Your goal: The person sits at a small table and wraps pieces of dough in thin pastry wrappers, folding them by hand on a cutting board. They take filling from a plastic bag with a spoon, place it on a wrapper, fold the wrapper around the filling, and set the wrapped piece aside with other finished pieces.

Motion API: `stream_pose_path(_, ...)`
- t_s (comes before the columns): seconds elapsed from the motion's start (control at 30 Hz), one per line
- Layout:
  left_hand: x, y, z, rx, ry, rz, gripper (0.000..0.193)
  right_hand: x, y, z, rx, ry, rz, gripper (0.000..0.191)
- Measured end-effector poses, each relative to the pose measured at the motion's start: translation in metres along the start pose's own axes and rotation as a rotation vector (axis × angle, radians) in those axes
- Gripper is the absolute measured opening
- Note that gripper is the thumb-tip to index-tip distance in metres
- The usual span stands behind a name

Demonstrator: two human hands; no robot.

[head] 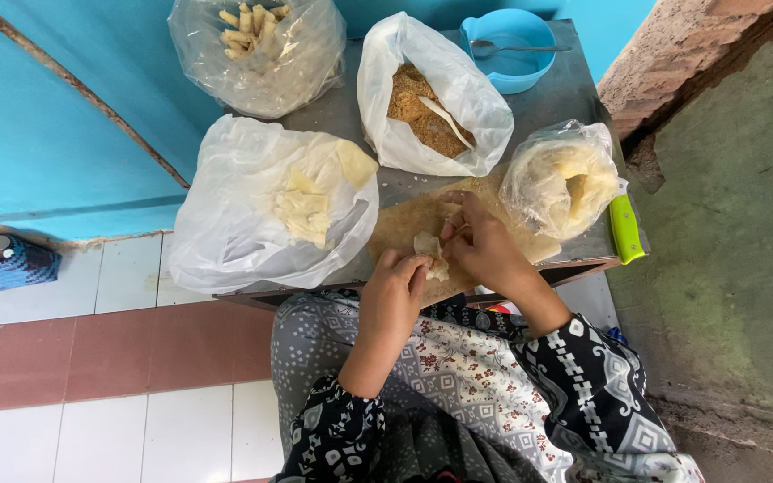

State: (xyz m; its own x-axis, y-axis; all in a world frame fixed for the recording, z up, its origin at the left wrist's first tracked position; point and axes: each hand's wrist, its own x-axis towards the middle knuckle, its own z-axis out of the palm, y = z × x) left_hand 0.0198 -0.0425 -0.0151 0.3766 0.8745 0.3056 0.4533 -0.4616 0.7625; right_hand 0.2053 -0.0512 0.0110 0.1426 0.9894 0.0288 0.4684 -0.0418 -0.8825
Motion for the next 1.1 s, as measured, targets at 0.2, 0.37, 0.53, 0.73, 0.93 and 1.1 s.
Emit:
stream_pose_path(0.2,0.001,-0.002,-0.001,0.029,-0.036,-0.013,0.017,0.001,-0.011,0.008,-0.082,-0.046,0.045,0.06)
stream_pose_path(0.37,0.003,-0.002,-0.004,-0.043,-0.032,0.019,0.028,0.002,-0.007,0.012,-0.147,-0.039,0.002,0.054)
stream_pose_path(0.53,0.0,-0.001,-0.005,0.061,-0.039,0.138,0.015,0.002,0.0,0.016,-0.15,-0.006,-0.082,0.043)
stream_pose_path(0.73,0.0,-0.008,-0.008,0.101,-0.113,0.199,0.017,-0.022,0.0,-0.008,-0.406,-0.059,-0.561,0.033)
stream_pose_path(0.93,0.001,-0.014,-0.013,0.084,-0.142,0.271,0.018,-0.032,0.01,-0.024,-0.743,-0.171,-0.886,0.069)
stream_pose_path(1.1,0.001,-0.012,-0.016,0.108,-0.177,0.28,0.025,-0.029,0.025,-0.015,-0.72,-0.028,-0.931,0.057)
